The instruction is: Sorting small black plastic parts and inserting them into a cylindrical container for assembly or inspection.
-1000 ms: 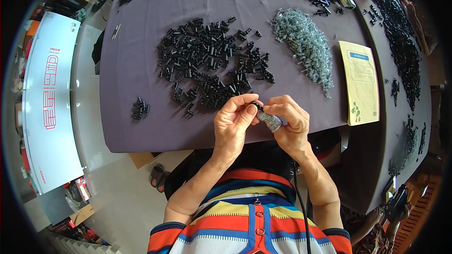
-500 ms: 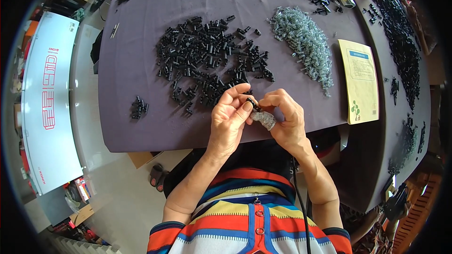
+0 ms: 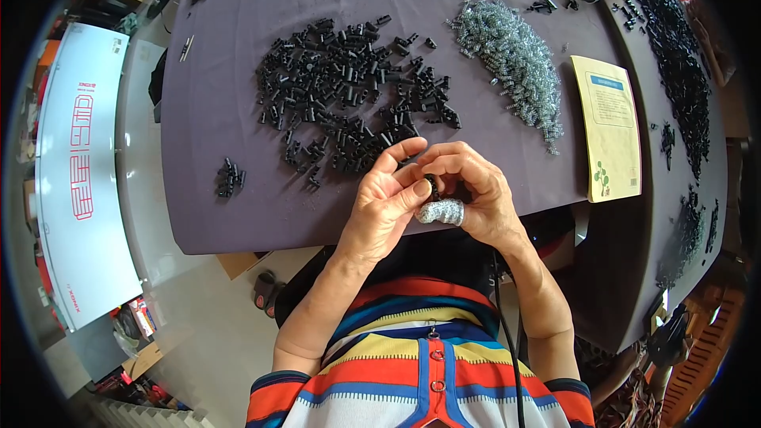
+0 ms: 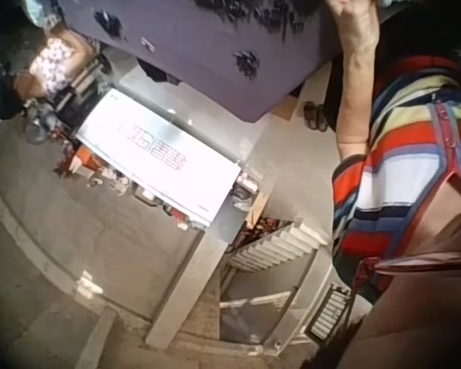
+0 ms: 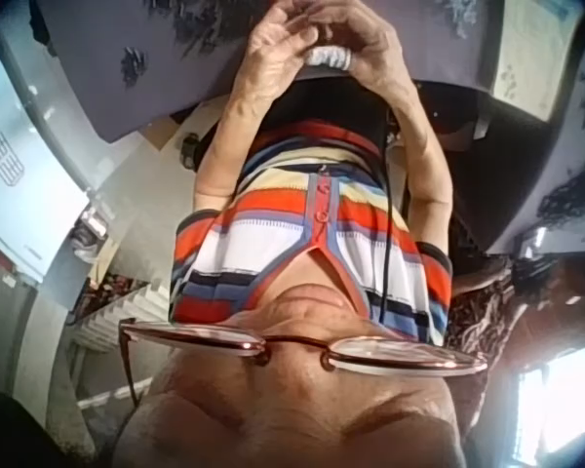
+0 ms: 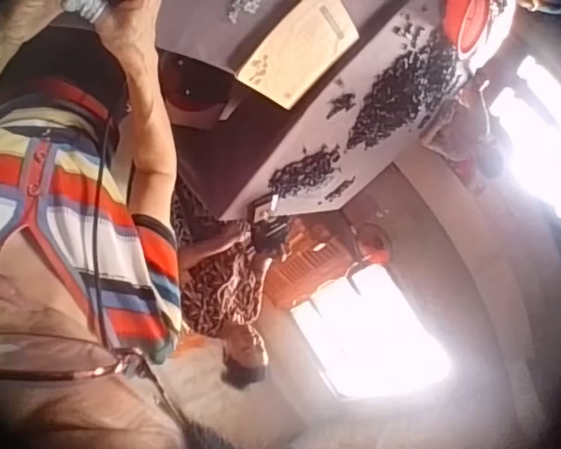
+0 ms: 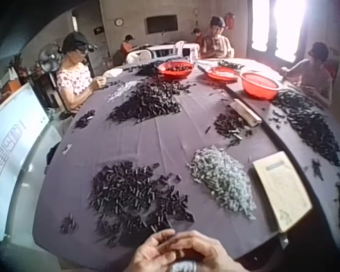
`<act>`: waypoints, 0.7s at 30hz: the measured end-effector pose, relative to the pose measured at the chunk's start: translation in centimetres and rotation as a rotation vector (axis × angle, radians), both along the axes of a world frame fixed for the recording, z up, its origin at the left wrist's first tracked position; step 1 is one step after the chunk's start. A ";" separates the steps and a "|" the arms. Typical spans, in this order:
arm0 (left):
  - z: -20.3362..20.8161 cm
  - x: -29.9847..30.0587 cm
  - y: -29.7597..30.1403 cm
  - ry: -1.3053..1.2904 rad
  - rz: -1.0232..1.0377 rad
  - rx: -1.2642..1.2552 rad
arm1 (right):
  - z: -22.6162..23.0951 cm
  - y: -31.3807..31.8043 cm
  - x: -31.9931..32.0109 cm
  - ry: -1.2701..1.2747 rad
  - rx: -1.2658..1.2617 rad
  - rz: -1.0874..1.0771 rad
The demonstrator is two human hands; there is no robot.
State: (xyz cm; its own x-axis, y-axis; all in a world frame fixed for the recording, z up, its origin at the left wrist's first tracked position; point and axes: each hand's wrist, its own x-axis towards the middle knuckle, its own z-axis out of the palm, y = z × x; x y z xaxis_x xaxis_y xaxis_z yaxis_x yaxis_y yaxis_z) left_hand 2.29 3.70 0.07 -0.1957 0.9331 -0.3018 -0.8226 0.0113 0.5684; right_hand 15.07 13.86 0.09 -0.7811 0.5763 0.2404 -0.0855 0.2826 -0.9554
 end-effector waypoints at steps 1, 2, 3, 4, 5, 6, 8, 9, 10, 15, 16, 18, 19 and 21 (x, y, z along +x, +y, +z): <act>-0.2 0.0 0.0 -0.001 0.000 -0.001 | 0.0 0.0 0.0 -0.001 -0.001 0.000; -0.5 -0.1 -0.2 -0.028 -0.004 0.009 | -0.1 -0.1 -0.1 0.007 -0.014 0.009; -0.7 -0.2 -0.3 -0.055 -0.009 0.020 | -0.1 -0.2 -0.1 0.014 -0.027 0.018; -0.8 -0.2 -0.4 -0.054 -0.007 0.018 | -0.1 -0.3 -0.2 0.015 -0.029 0.020; -0.8 -0.2 -0.4 -0.059 -0.009 0.025 | -0.1 -0.3 -0.1 0.018 -0.051 0.025; -0.8 -0.2 -0.4 -0.063 -0.010 0.033 | -0.1 -0.3 -0.1 0.021 -0.072 0.031; -0.9 -0.2 -0.4 -0.056 -0.017 0.016 | -0.1 -0.3 -0.1 0.017 -0.076 0.033; -1.0 -0.1 -0.4 -0.049 -0.024 0.001 | -0.1 -0.3 -0.1 0.013 -0.079 0.034; -1.0 -0.1 -0.4 -0.049 -0.024 0.002 | -0.1 -0.3 -0.1 0.013 -0.078 0.034; -1.3 0.0 -0.3 -0.044 -0.032 -0.002 | 0.1 -0.1 0.0 0.013 -0.015 0.027; -1.4 0.0 -0.4 -0.048 -0.039 -0.008 | -0.1 -0.2 0.0 0.022 -0.031 0.026; -1.6 -0.3 -0.5 -0.056 -0.062 0.040 | 0.2 -0.3 -0.1 0.013 -0.032 0.023; -1.2 0.0 -0.5 -0.052 -0.021 0.003 | 0.5 -0.4 -0.2 0.020 -0.041 0.035; -1.2 -0.1 -0.6 -0.054 0.004 -0.021 | 0.5 -0.5 -0.3 0.027 -0.012 0.042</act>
